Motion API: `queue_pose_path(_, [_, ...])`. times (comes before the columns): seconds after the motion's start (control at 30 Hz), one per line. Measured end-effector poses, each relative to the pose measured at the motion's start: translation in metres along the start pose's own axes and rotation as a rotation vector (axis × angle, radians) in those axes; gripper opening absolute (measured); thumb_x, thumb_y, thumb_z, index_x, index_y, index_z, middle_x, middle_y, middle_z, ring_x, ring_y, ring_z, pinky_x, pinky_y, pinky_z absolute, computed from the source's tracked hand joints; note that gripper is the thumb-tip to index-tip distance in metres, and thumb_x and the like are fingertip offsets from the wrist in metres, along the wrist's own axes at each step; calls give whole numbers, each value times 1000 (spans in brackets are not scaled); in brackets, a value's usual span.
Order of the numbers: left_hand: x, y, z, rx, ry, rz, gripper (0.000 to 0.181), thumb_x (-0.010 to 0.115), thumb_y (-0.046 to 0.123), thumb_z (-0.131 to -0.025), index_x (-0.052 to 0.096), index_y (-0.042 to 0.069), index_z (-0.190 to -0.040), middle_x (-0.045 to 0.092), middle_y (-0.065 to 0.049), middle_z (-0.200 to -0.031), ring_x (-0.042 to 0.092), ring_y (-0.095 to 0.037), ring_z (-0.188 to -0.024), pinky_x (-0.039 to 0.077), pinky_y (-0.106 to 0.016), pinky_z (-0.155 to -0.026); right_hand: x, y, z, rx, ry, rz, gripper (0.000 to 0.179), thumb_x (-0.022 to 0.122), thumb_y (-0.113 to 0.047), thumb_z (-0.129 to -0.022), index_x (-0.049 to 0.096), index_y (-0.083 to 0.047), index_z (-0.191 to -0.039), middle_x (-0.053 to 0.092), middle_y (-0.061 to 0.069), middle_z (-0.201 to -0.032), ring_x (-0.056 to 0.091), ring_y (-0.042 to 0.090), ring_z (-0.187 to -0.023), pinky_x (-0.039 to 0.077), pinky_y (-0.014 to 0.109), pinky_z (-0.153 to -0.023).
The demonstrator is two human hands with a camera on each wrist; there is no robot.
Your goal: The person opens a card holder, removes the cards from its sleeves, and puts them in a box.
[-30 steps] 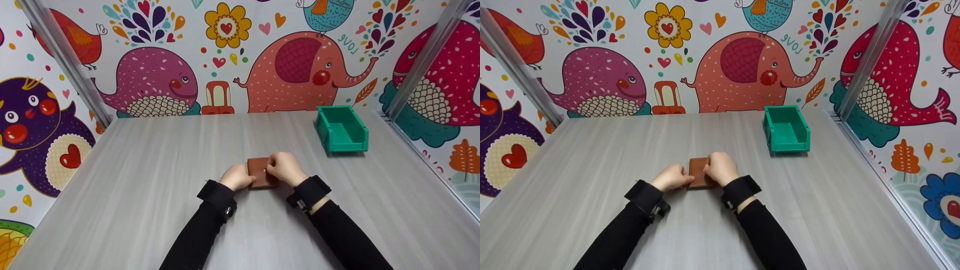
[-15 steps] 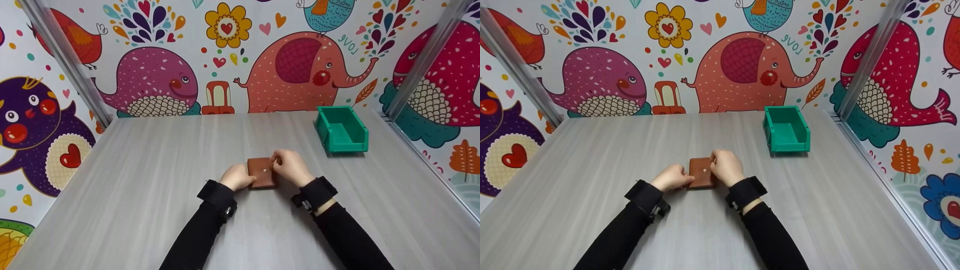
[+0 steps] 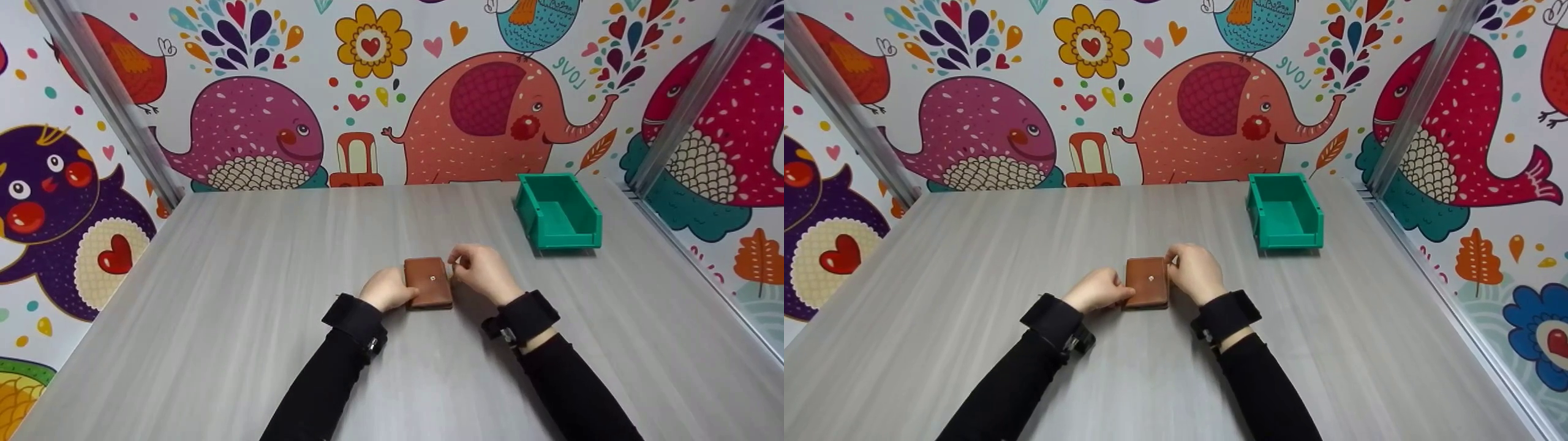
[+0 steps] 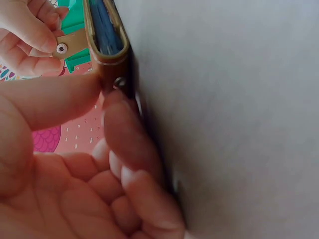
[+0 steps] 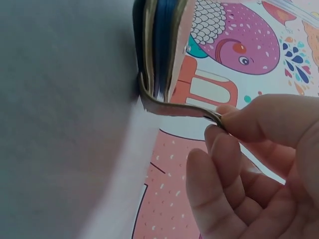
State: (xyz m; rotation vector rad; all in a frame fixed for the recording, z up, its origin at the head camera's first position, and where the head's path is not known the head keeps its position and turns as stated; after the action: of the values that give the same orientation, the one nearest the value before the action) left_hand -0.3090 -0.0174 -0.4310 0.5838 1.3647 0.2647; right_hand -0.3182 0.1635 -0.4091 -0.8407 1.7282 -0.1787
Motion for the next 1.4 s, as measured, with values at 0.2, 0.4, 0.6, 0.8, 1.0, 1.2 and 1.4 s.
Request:
queue_pose_path(0.2, [1,0,0,-13,-11,9,28,71,24,-86,68,-4,-91,67,-13,-89,47,-19,-65,44,-33,-65,-5,4,1,9,13,7,12,62,5,-82,71,-3,-84,53,-1,-64,46,15,-59,39,33,-58])
queue_pose_path(0.4, [1,-1,0,-15,-18,22,27,70,23,-86,67,-3,-93,64,-10,-86,47,-20,-65,42,-32,-64,-8,9,1,32,-1,19,12,62,3,-83,71,-6,-83,52,-2,-62,45,14,-58,38,33,-56])
queue_pose_path(0.6, [1,-1,1,-4,-13,25,28,70,22,-85,68,-4,-95,66,-11,-89,48,-20,-67,45,-34,-67,-9,15,2,80,-27,22,11,64,1,-83,71,-7,-82,52,0,-64,44,16,-58,37,33,-57])
queue_pose_path(0.8, [1,-1,1,-3,-9,28,28,70,22,-86,67,-4,-95,65,-12,-89,48,-20,-66,45,-34,-67,-9,19,3,126,-64,39,9,66,-2,-83,70,-9,-79,53,0,-65,45,16,-59,36,32,-57])
queue_pose_path(1.0, [0,-1,1,7,2,17,28,70,22,-85,68,-4,-94,66,-13,-90,48,-20,-67,46,-35,-68,-9,23,5,146,-81,34,7,68,-3,-81,69,-9,-78,54,0,-67,47,17,-59,38,33,-57])
queue_pose_path(1.2, [1,-1,0,5,1,23,28,70,22,-86,68,-4,-94,66,-12,-90,47,-20,-66,45,-34,-67,-10,27,6,164,-104,35,6,69,-3,-82,68,-8,-79,55,1,-68,48,16,-58,40,32,-56])
queue_pose_path(1.4, [1,-2,1,-3,-4,30,25,70,22,-86,69,-2,-94,65,-10,-86,47,-19,-64,40,-31,-63,-10,30,7,172,-124,38,5,68,-3,-81,69,-8,-80,56,1,-68,49,16,-59,41,32,-57])
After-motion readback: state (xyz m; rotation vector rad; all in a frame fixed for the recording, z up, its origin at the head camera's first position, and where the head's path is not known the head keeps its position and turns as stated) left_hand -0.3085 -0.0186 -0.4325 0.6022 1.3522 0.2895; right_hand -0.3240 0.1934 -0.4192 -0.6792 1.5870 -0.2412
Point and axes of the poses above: each hand's wrist, its own z-axis away from the middle knuckle, its own x-axis out of the palm, y = z × x, the point moved 5 cm from there along -z, towards the middle knuckle
